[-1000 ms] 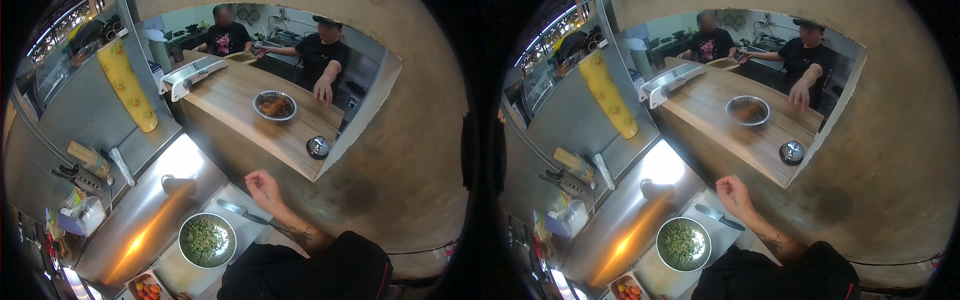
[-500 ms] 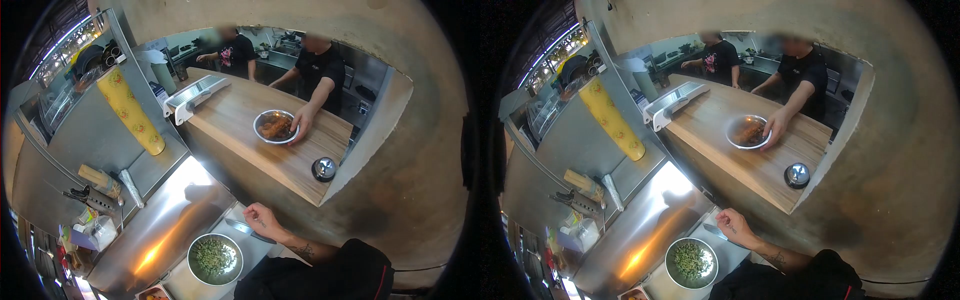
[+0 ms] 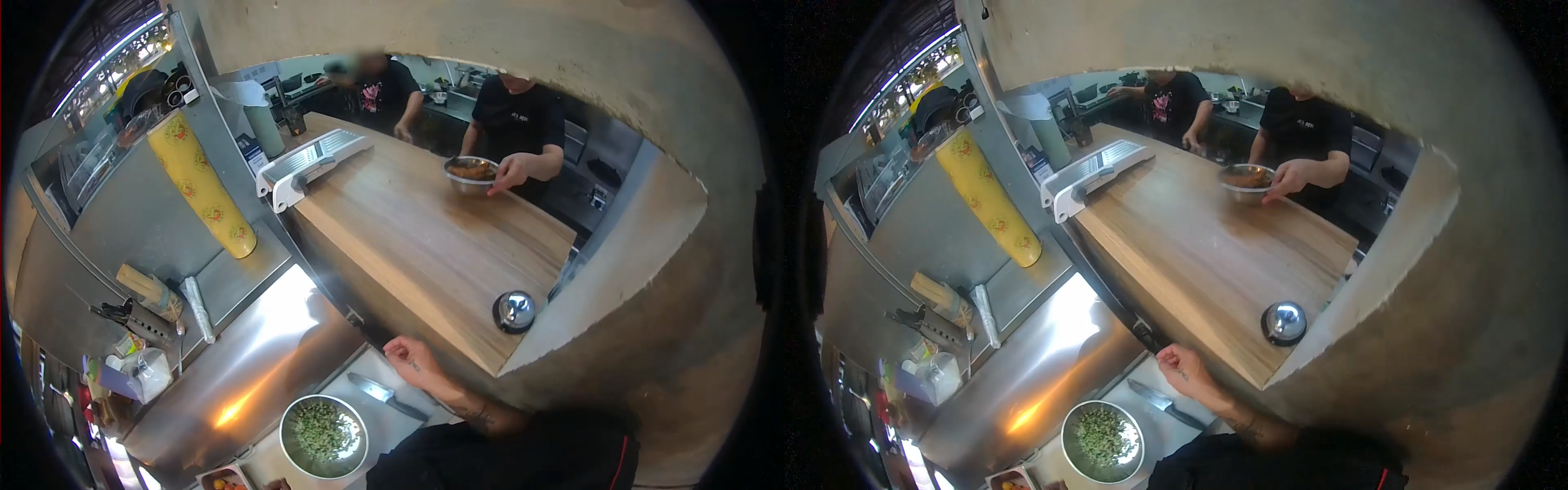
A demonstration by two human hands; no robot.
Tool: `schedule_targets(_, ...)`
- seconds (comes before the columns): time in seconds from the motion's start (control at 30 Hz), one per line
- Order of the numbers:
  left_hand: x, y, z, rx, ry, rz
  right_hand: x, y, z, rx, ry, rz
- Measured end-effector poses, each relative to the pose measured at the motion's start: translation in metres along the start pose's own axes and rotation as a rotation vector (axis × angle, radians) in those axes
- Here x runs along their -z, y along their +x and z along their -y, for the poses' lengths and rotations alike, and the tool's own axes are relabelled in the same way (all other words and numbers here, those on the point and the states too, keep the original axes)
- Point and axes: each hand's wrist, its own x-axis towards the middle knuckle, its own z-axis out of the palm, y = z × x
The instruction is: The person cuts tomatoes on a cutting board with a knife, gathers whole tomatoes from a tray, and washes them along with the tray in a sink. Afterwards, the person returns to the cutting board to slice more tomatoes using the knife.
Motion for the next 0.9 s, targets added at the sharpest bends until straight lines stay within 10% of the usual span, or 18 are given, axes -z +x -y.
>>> schedule_targets(0.23,-0.124,0.012,0.007,-0.553,0.042,0.150,0.005,0.003,-0.011,0.083,-0.048,0.005)
schedule_targets(0.53,-0.250,-0.002,0.131,0.081,-0.490,0.075,0.012,0.005,-0.037,0.128,-0.074,0.128)
schedule_targets(0.57,-0.203,-0.005,0.064,0.323,-0.450,-0.227,0.012,0.010,-0.056,0.176,-0.070,0.149)
schedule_targets(0.63,-0.182,-0.018,0.082,-0.206,0.054,0.242,0.011,0.011,-0.059,0.173,-0.101,0.149)
schedule_targets(0.73,-0.208,-0.022,0.085,0.656,-0.475,0.207,0.009,0.003,-0.048,0.032,-0.236,0.454)
schedule_targets(0.77,-0.220,-0.035,0.091,0.379,-0.174,0.070,0.002,-0.004,-0.048,0.049,-0.363,0.531)
schedule_targets(0.9,-0.185,-0.021,0.033,0.663,-0.577,0.018,-0.032,-0.050,-0.048,0.119,-0.580,0.650)
